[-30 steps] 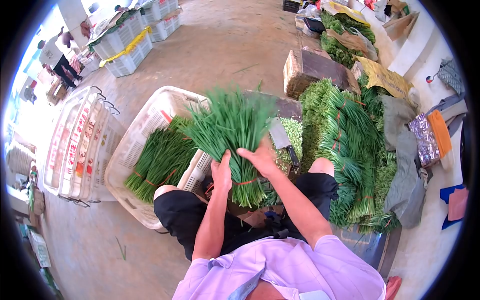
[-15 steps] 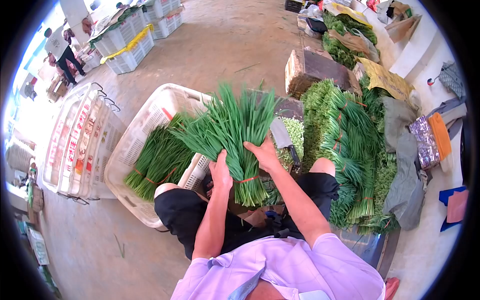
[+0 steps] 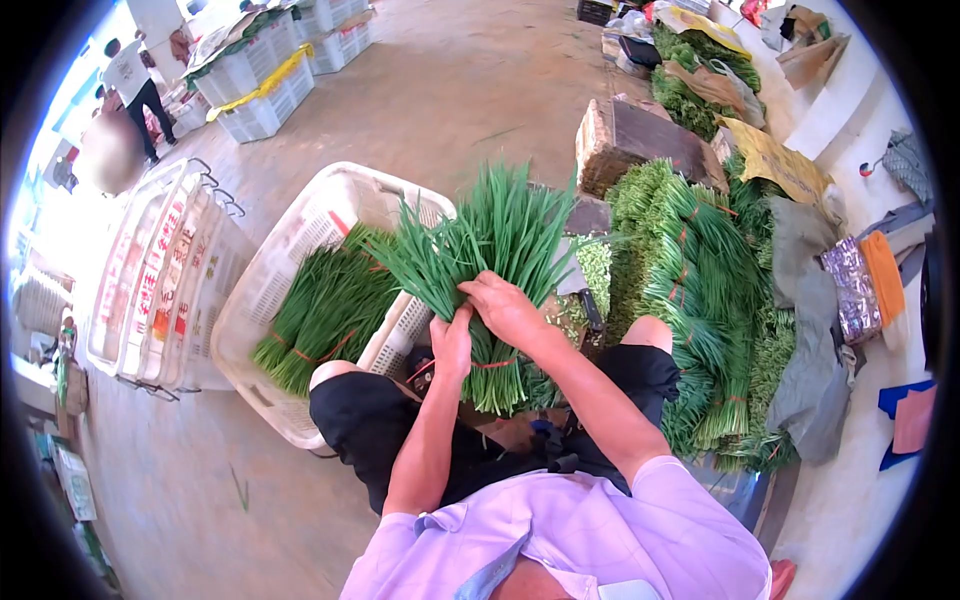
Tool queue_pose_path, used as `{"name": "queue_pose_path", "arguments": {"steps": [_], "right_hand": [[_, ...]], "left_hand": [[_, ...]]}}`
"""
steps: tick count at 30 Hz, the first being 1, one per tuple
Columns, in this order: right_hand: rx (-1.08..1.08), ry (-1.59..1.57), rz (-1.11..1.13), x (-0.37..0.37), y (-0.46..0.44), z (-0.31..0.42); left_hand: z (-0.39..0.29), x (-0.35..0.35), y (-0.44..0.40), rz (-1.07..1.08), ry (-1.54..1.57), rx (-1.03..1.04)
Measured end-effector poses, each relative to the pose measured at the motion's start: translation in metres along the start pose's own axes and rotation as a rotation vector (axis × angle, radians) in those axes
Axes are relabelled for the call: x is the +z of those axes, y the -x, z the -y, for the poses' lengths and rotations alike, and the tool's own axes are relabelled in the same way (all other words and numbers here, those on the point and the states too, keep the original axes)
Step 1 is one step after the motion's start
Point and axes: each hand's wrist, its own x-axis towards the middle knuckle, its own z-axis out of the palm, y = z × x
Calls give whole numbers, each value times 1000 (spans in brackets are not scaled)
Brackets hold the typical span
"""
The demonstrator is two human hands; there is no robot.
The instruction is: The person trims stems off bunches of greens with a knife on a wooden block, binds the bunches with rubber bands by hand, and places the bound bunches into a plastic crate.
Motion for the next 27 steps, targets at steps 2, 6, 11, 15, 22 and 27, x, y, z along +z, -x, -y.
{"name": "queue_pose_path", "arguments": {"steps": [2,6,11,15,22,27], "right_hand": [[-35,10,-8,-3,1,-5],[-43,28,24,-13,3,-5],[-77,50,64,-17,-1,-8],[-79,83,166,-19,-7,-6],[421,-630,-91,-21,3,7],[502,-747,836,-66,26,25]], "left_hand": [[-1,1,-1,29,-51,-13],[7,0,-4,28,-43,-23],[9,1,-3,35,-24,4],[13,-5,-5,48,-43,-7],[11,-10,-9,0,-35,17],[5,-10,-10,-65,0,27]]}}
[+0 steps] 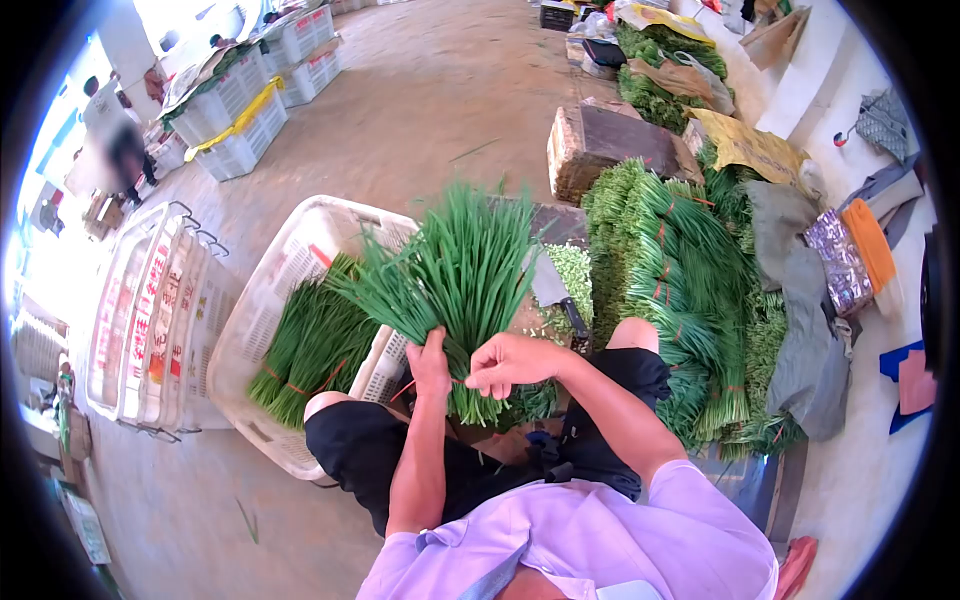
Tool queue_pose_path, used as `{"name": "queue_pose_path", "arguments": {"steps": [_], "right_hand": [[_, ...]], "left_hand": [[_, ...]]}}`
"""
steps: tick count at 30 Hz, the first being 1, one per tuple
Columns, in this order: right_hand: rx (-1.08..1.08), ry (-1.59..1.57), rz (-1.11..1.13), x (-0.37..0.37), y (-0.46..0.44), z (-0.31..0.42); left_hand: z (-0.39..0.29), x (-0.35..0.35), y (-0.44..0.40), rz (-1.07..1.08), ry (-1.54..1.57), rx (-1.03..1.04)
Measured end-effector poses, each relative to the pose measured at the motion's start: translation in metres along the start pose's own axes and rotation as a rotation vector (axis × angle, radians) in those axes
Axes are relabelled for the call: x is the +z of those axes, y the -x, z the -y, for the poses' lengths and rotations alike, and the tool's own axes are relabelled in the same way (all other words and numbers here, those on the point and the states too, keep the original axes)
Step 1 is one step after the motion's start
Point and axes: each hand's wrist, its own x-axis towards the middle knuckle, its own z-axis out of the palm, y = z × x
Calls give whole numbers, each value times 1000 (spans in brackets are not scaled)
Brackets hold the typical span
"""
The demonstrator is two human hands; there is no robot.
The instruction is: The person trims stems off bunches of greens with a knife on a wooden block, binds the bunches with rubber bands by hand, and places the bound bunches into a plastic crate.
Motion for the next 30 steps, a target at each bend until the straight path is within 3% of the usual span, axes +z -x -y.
{"name": "queue_pose_path", "arguments": {"steps": [1,3,7,11,13,15,17,20,24,27,29,30], "right_hand": [[0,3,-9,-5,3,-2],[-222,-124,-409,-17,8,-5],[-460,-131,-874,-63,26,19],[-612,201,-1199,-109,49,55],[-561,265,-1229,-126,59,70],[-541,692,-1112,-142,65,76],[-481,830,-1011,-155,63,71],[-315,770,-850,-158,58,66],[-299,632,-892,-156,52,56],[-296,591,-780,-160,45,46],[-216,270,-729,-155,44,45],[-285,205,-790,-154,44,46]], "left_hand": [[0,1,0,-39,36,-1],[8,-5,-5,-3,35,-1],[7,-6,-8,23,132,10],[10,-11,-7,28,135,33],[10,-11,-7,42,133,63],[8,-7,-5,51,148,65],[8,-8,-5,71,139,103],[9,-9,-4,70,120,102],[10,-11,-4,72,89,106],[12,-12,-5,125,119,117],[16,-15,-7,106,108,115],[15,-14,-7,92,100,113]]}}
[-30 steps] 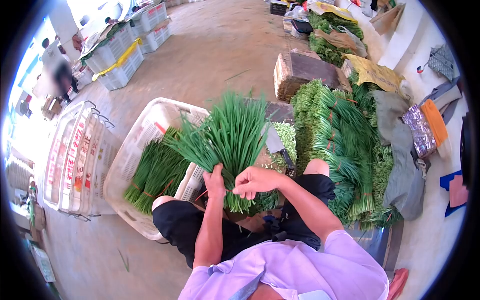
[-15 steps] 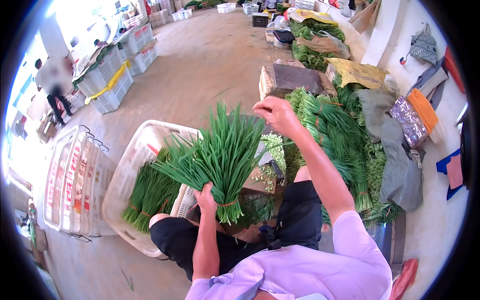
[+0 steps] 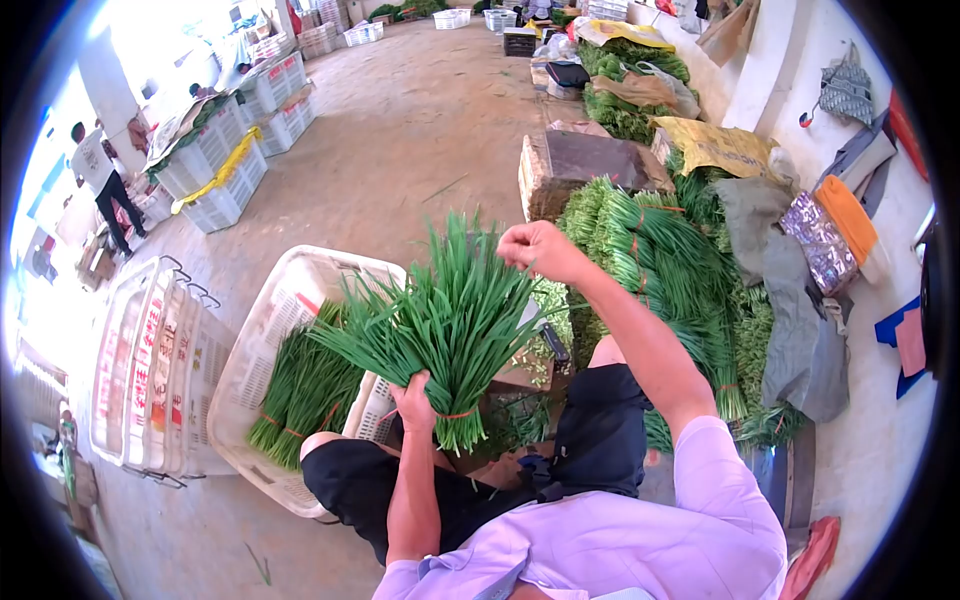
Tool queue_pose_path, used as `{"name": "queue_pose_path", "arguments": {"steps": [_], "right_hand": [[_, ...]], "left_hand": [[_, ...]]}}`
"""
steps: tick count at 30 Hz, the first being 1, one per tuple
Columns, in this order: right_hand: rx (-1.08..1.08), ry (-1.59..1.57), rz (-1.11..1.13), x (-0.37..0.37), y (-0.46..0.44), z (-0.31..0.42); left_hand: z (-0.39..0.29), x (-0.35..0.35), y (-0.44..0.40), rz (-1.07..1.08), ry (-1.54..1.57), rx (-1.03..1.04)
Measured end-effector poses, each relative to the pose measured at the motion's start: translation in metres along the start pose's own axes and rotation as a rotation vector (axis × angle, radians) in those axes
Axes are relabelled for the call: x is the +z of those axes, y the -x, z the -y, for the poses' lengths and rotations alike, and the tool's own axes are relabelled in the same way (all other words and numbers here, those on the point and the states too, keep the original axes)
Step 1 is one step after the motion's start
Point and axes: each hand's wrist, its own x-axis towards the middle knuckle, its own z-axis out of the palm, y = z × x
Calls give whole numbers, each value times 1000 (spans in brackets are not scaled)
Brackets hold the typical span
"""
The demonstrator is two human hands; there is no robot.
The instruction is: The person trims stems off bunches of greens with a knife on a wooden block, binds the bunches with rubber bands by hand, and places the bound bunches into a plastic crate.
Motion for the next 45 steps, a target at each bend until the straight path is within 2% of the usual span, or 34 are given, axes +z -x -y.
{"name": "queue_pose_path", "arguments": {"steps": [1,3,5,7,9,11,12,13,15,17,19,20,22,23,25,26,28,29,31,32,37,39,41,43,45], "right_hand": [[1,2,1,0,0,2],[-41,-373,-188,-3,2,1],[-24,-453,-188,-7,4,-4],[-43,-959,-143,-10,3,-8],[7,-994,-159,-19,6,-3],[-99,-877,-279,-27,9,7],[-123,-706,-316,-32,10,8],[-124,-705,-316,-35,10,9],[-193,-317,-266,-39,11,14],[-192,-232,-293,-40,14,21],[-302,48,-311,-42,19,30],[-301,48,-312,-46,18,31],[-570,489,-317,-56,14,34],[-570,489,-318,-58,14,34],[-327,259,-320,-60,19,37],[-326,257,-322,-61,22,38],[-165,-148,-281,-60,31,35],[-165,-151,-286,-59,35,33],[-80,-222,-117,-54,47,25],[-30,-154,-66,-50,50,17],[-14,-213,-122,-10,47,-7],[-168,-114,-172,0,42,-6],[-206,-28,-178,5,37,-2],[-672,419,-226,7,31,3],[-622,429,-204,12,27,4]], "left_hand": [[-1,1,0,-1,2,-1],[0,0,-1,-9,70,-40],[-1,-2,-3,6,90,-63],[-1,-3,-2,14,109,-81],[-3,-2,-2,17,101,-86],[-5,1,0,10,81,-56],[-6,2,1,1,59,-27],[-8,3,2,2,60,-27],[-8,5,3,-14,78,-35],[-9,4,3,-7,67,-41],[-7,0,2,-1,54,-49],[-6,-2,1,2,45,-51],[-8,0,1,10,35,-52],[-8,1,2,8,35,-42],[-11,4,3,8,32,-34],[-12,5,3,-14,65,-45],[-15,5,2,-31,92,-58],[-18,5,0,-17,148,-82],[-15,0,-6,4,199,-110],[-8,-6,-10,13,225,-147],[-6,-10,-13,63,326,-225],[-9,-8,-12,58,320,-228],[-10,-8,-11,66,347,-241],[-8,-10,-13,64,339,-240],[-9,-10,-14,62,334,-240]]}}
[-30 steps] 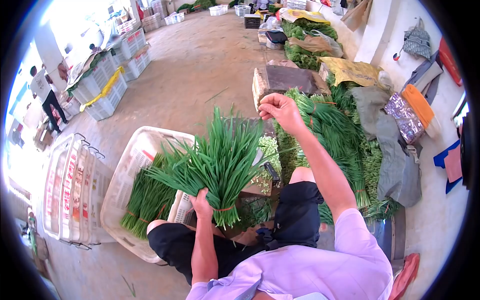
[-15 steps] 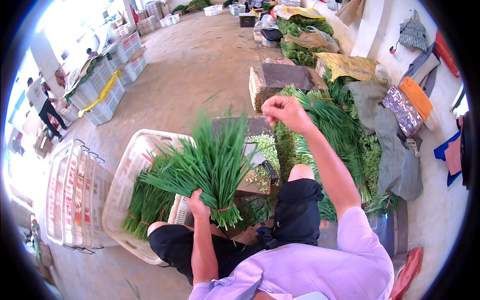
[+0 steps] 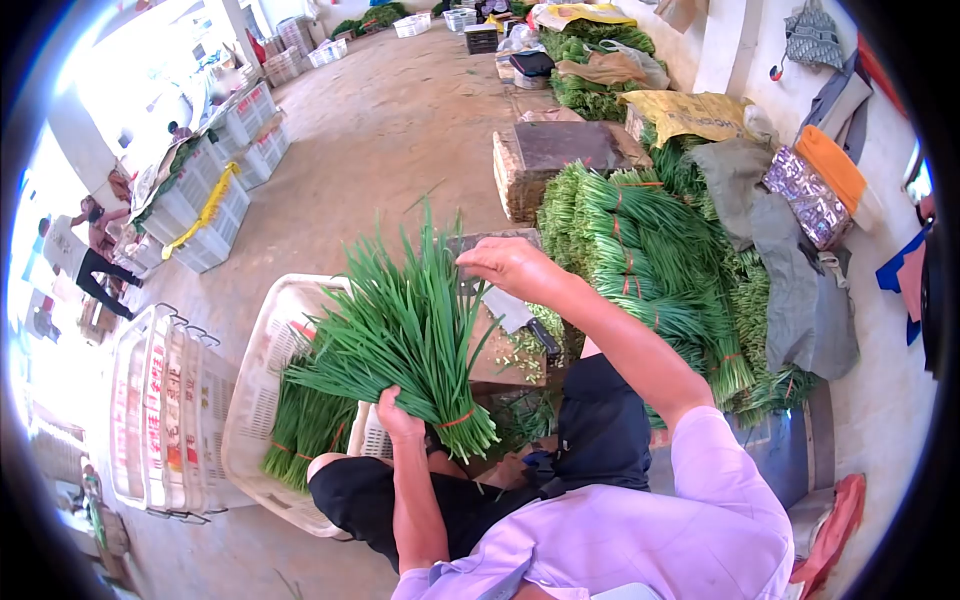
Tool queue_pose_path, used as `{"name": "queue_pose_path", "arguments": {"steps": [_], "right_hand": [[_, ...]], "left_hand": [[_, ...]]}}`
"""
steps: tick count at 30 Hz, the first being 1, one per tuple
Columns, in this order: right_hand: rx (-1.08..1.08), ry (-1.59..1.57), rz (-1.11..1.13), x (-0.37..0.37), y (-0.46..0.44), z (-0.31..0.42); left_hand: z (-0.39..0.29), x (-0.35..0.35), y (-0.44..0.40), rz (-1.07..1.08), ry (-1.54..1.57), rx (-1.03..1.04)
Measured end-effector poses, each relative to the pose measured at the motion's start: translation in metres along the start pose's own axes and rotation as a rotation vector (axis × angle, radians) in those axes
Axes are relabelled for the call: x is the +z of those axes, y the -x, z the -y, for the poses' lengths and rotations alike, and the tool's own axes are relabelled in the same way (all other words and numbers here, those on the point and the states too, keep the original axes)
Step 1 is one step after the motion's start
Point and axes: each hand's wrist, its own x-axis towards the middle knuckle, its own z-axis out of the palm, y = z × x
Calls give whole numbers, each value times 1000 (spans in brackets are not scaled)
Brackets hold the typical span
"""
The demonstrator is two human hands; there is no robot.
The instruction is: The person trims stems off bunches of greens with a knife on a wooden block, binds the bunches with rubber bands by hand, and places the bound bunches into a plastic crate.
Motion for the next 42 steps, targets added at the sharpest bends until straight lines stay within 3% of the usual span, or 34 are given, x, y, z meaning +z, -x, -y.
{"name": "queue_pose_path", "arguments": {"steps": [6,8,10,11,14,18,20,32,38,40,42], "right_hand": [[-157,178,113,10,-5,-2],[365,-379,23,10,-5,7],[589,-896,-253,6,-10,4],[619,-982,-348,0,-12,1],[588,-1192,-317,-15,-17,18],[536,-1234,-190,-21,-23,46],[482,-871,66,-17,-25,54],[570,-709,242,3,-43,79],[535,-789,273,3,-35,77],[723,-1293,155,13,-29,73],[725,-1334,175,16,-25,80]], "left_hand": [[-1,7,3,4,16,-25],[-1,8,3,-4,13,-2],[2,-4,-4,-5,14,14],[5,-11,-5,-3,11,20],[6,-14,-6,-63,-17,-4],[4,-5,-1,-41,-34,4],[6,-4,-2,-37,-32,6],[4,-5,0,-10,-59,52],[0,10,5,-70,-8,59],[1,4,1,-37,-28,49],[3,2,1,-103,-15,75]]}}
